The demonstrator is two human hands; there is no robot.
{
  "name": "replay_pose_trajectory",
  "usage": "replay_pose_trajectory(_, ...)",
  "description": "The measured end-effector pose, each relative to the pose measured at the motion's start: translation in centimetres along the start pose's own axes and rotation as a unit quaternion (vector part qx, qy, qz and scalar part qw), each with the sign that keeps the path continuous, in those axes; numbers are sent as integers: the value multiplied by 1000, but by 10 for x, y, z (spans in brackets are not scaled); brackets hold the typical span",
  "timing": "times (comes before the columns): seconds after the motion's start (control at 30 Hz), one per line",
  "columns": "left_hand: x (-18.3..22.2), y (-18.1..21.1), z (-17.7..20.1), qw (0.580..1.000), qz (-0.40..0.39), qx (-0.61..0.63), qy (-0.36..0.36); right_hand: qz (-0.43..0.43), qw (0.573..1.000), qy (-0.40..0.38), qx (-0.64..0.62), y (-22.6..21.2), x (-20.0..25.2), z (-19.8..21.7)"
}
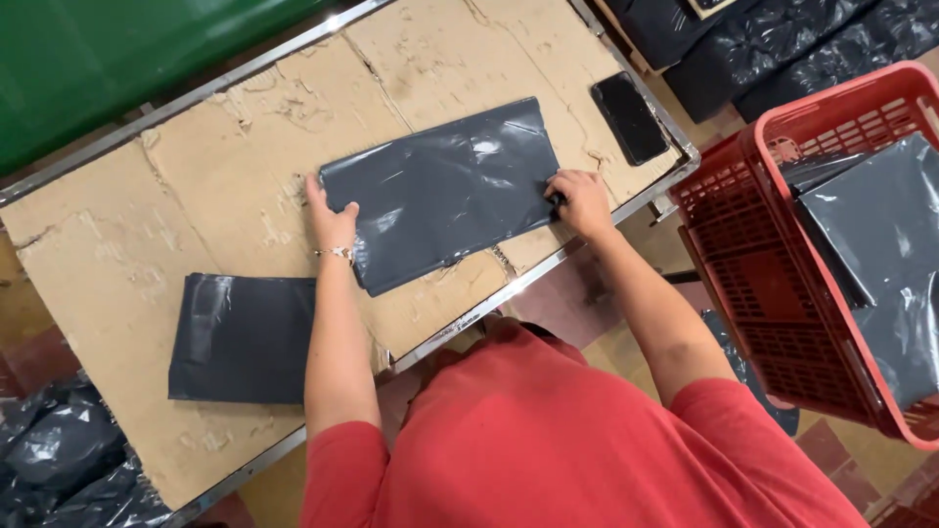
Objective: Folding and stacking plastic bags into a crate at a packaging station
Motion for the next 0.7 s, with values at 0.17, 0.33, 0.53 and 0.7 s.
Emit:
replay_pose_trajectory(0.17, 63, 61, 29, 950, -107, -288, 56, -7, 998, -17, 60, 9, 3, -4)
replay_pose_trajectory(0.33, 157, 95, 5, 780, -392, -485, 50, 143, 977, -55, 147, -93, 4, -8)
replay_pose_trajectory(0.53, 189, 38, -48, 624, -554, -551, -12, 306, 950, -62, 17, -189, 46, -94)
replay_pose_trajectory(0.7, 214, 91, -100, 629, -469, -536, -311, 281, 953, -105, -47, -187, 77, -104)
Point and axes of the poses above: each hand's wrist, its own x-axis away from the middle knuckle, its own z-axis out of the back of the hand, y = z × x, the point moved 7 cm from there along -x, towards the middle knuckle, and after that the axes turned 14 degrees about -x, right-handed, at the moved point
